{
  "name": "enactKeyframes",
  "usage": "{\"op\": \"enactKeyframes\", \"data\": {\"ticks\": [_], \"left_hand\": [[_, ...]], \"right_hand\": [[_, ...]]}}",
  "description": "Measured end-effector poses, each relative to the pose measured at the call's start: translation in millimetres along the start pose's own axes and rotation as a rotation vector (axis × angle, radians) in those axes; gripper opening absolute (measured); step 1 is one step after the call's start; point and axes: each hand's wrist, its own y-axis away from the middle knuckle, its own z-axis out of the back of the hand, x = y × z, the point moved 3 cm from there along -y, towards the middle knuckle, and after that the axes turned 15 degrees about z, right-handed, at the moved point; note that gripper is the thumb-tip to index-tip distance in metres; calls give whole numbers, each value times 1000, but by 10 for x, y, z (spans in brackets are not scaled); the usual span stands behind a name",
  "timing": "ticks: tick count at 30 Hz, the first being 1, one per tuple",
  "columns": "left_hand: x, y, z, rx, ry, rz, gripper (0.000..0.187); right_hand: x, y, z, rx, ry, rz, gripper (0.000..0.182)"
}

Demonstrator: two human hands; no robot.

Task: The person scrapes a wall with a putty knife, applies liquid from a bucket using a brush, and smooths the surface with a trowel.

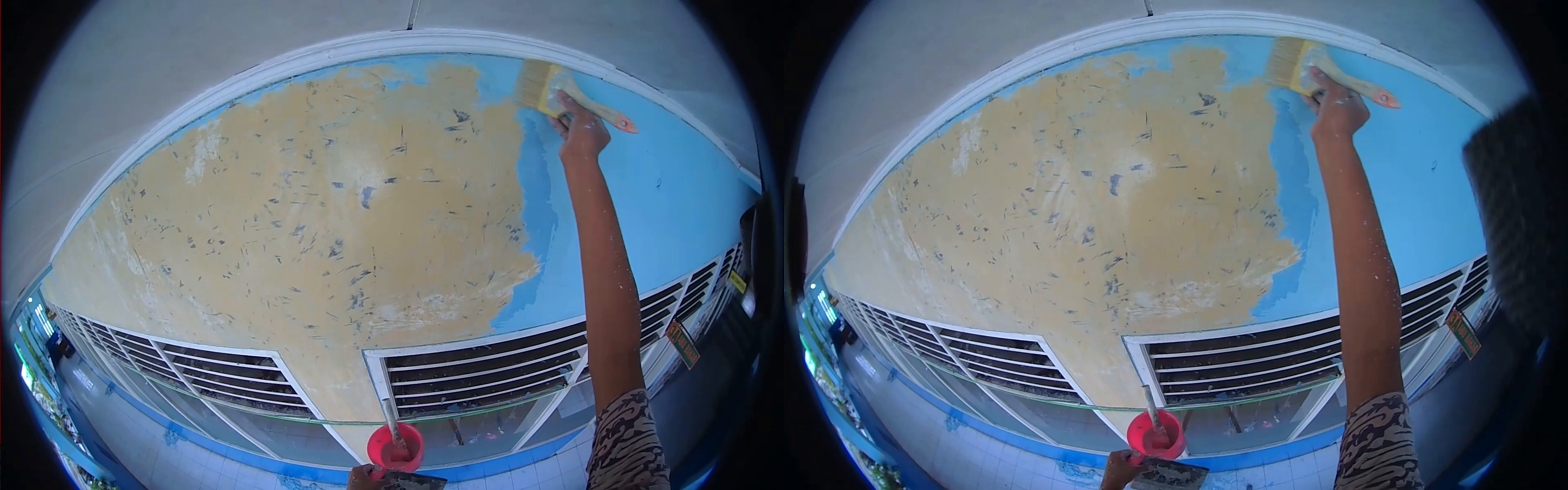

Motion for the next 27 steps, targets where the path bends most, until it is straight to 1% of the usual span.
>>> {"op": "enactKeyframes", "data": {"ticks": [1,3,4,6,7,9,10,11,12,13,14,15,17,18,20,21,22,23,24,25,26,27], "left_hand": [[197,-34,-53,1,-4,-2,52],[603,-94,-93,-241,-24,-25,48],[626,-66,-31,-239,-25,-25,48],[582,84,103,-174,89,118,42],[544,130,123,-172,86,115,42],[486,186,158,-180,119,83,36],[612,64,29,-328,-49,-51,31],[512,121,22,-324,-58,-53,31],[316,232,66,-286,142,-41,31],[210,282,94,-245,343,-29,30],[438,9,-82,-206,308,-30,31],[476,-70,-155,-199,299,-32,31],[417,-122,-285,-292,142,-192,32],[188,29,-230,-271,100,-186,32],[238,-50,-395,-258,153,-186,34],[201,-20,-399,-250,210,-181,35],[175,27,-394,-207,188,-204,39],[295,-22,-452,-209,196,-193,39],[439,-115,-543,-220,147,-223,40],[540,-160,-601,-232,97,-254,42],[529,-81,-560,-238,105,-248,42],[414,77,-446,-219,139,-196,43]], "right_hand": [[39,-195,218,-54,26,41,37],[51,-611,681,-159,219,290,31],[103,-583,726,-160,221,290,31],[393,-469,841,-223,842,592,30],[358,-387,828,-225,845,595,30],[187,2,568,-63,938,767,33],[152,339,331,75,798,812,32],[36,608,88,119,650,1105,27],[79,990,-119,227,739,1114,29],[10,1256,-315,330,669,1191,35],[51,1543,-529,428,634,1221,39],[38,1782,-709,485,578,1213,41],[66,2171,-1043,583,435,1136,41],[69,2236,-1180,581,444,1138,41],[72,2198,-1379,480,193,941,21],[99,2050,-1376,434,265,807,16],[129,1842,-1314,390,333,669,20],[45,1567,-1222,307,338,661,32],[-100,1236,-1079,309,277,492,26],[-195,952,-911,236,66,274,20],[-106,788,-723,165,-58,132,19],[-97,560,-514,138,14,212,19]]}}
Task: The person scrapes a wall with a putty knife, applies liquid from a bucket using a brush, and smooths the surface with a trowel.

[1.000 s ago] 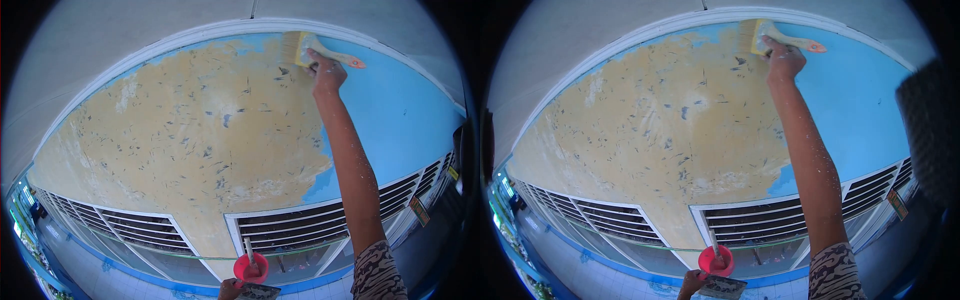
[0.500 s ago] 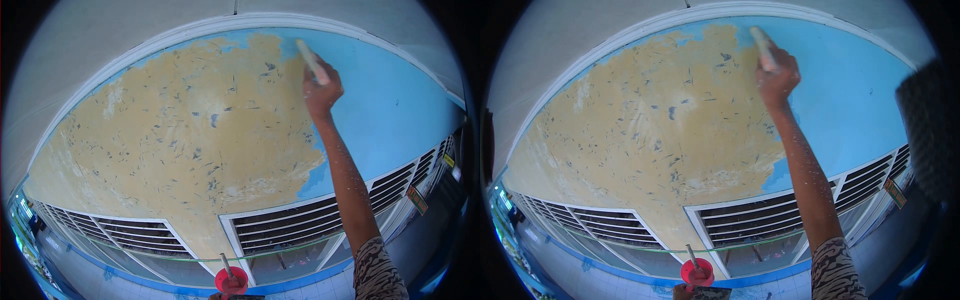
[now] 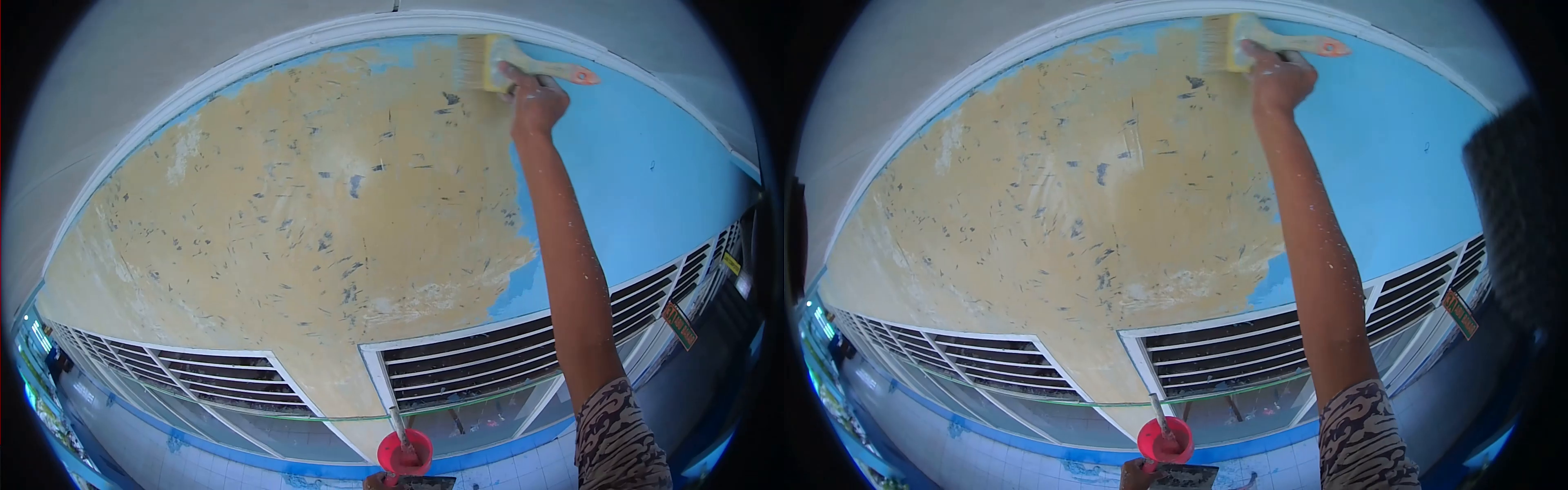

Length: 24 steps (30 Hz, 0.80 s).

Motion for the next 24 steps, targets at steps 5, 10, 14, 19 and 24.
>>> {"op": "enactKeyframes", "data": {"ticks": [5,10,14,19,24], "left_hand": [[418,-43,5,-115,-106,82,44],[461,-208,-77,-78,3,53,42],[420,-290,-229,-43,213,85,40],[-231,-4,-49,-161,6,-33,35],[-289,35,80,62,-105,157,50]], "right_hand": [[481,-1,255,-69,752,538,23],[403,1102,-941,292,564,966,27],[601,1821,-1516,560,301,822,34],[243,1245,-777,312,336,398,31],[-8,495,1076,-198,105,87,22]]}}
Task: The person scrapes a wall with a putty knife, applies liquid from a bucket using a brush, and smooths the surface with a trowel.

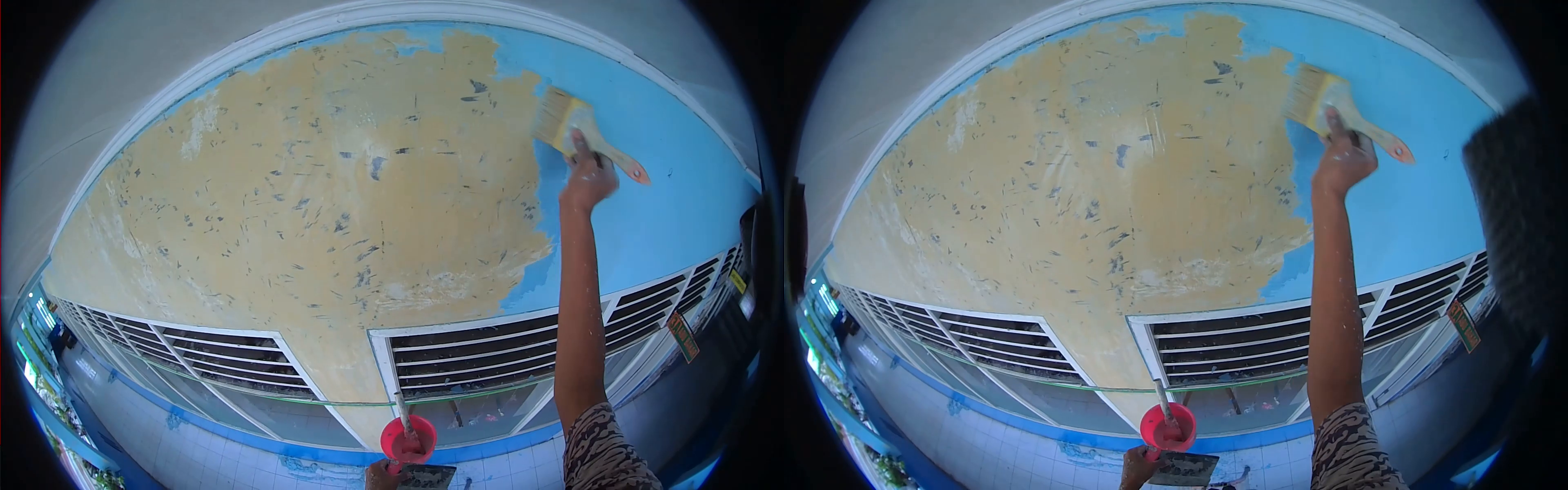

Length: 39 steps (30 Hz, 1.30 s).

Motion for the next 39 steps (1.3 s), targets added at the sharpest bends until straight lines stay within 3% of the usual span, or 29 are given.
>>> {"op": "enactKeyframes", "data": {"ticks": [2,4,5,7,9,12,14,16,18,20,21,23,25,26,27,30,33,34,35,36,38,39], "left_hand": [[105,-82,-58,11,-22,25,50],[94,-38,-98,22,-44,49,49],[-11,-18,-67,39,-51,54,49],[-127,-14,-30,56,-67,62,49],[-166,-10,-48,67,-48,62,49],[-241,13,-92,89,-29,41,48],[-313,83,-97,93,-24,43,48],[-296,137,-92,94,11,72,47],[-263,177,-76,88,22,84,46],[-157,227,-78,85,24,106,46],[-86,215,-96,68,16,102,46],[-82,275,-35,45,13,107,46],[-127,315,-1,78,26,182,47],[-101,321,-28,75,25,190,47],[-62,300,-61,67,36,194,48],[-94,302,-47,46,39,183,49],[-94,307,18,30,21,169,48],[-86,325,10,30,16,167,48],[-87,343,9,25,21,179,48],[-95,364,23,30,25,166,47],[-64,405,39,30,27,173,47],[-48,415,18,31,39,168,44]], "right_hand": [[-186,-156,724,-32,268,207,25],[30,-8,999,49,540,284,28],[103,137,989,61,527,222,29],[225,504,734,172,414,500,24],[434,951,459,521,545,765,31],[589,1678,220,926,339,877,49],[717,1974,161,1154,139,905,50],[645,1910,88,1080,71,865,47],[691,1569,-69,745,204,582,24],[458,1235,-177,288,91,255,17],[404,1208,-166,290,84,239,17],[431,1210,-178,300,226,441,18],[645,1716,-196,664,396,875,19],[557,2090,-87,826,272,817,23],[639,2439,-7,995,180,831,46],[735,3275,281,1376,-105,740,45],[673,3190,277,1242,-94,560,43],[678,2967,218,1110,73,565,32],[464,2869,213,756,-55,140,22],[333,2681,169,539,-6,-114,21],[443,2197,4,238,-33,-253,23],[516,2168,-62,239,-34,-271,23]]}}
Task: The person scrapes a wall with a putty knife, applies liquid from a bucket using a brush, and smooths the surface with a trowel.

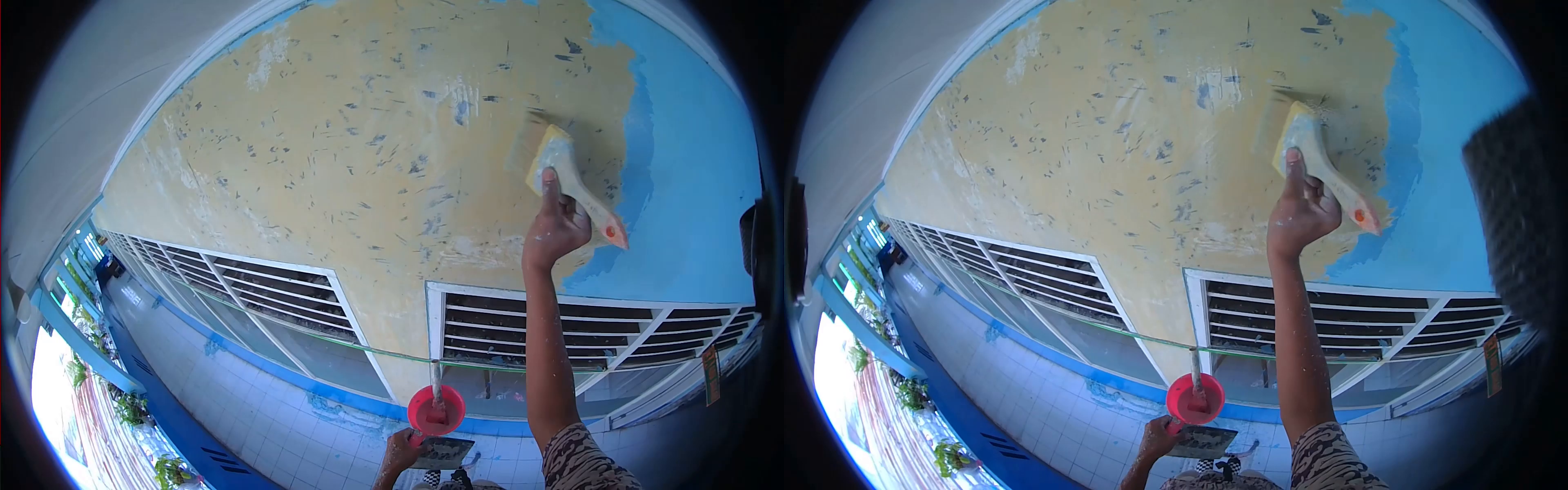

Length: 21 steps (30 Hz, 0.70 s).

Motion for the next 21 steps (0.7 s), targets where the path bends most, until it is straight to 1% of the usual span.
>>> {"op": "enactKeyframes", "data": {"ticks": [2,3,4,5,6,7,8,9,11,13,15,18,19,20,21], "left_hand": [[-5,58,2,-6,27,-12,42],[-12,77,18,-8,28,-3,42],[-15,97,29,-2,32,20,42],[-7,126,40,4,34,43,42],[0,154,60,6,31,51,42],[6,171,81,1,38,67,43],[13,180,83,-5,48,81,43],[38,173,79,-4,53,83,43],[79,175,59,-21,56,69,43],[72,227,80,-16,59,93,44],[1,177,120,-27,78,111,44],[-2,103,83,-19,64,130,44],[-1,52,57,-16,45,92,43],[-19,39,40,-10,23,53,41],[-60,65,21,-2,27,73,41]], "right_hand": [[110,30,-82,-105,48,22,20],[41,192,-189,-70,-51,17,24],[-171,498,-210,73,20,31,29],[-267,867,-317,99,-191,44,31],[-503,1216,-184,452,51,180,27],[-564,1461,-155,613,34,181,24],[-451,1584,-135,680,67,286,17],[-380,1679,-94,859,164,347,17],[-424,1902,81,1114,250,114,16],[-292,1953,421,1005,227,108,19],[-118,2029,835,957,173,-301,22],[371,2033,1389,1057,257,-567,27],[514,2113,1583,1103,316,-642,28],[644,2287,1793,1102,357,-582,27],[758,2472,1986,1104,398,-527,26]]}}
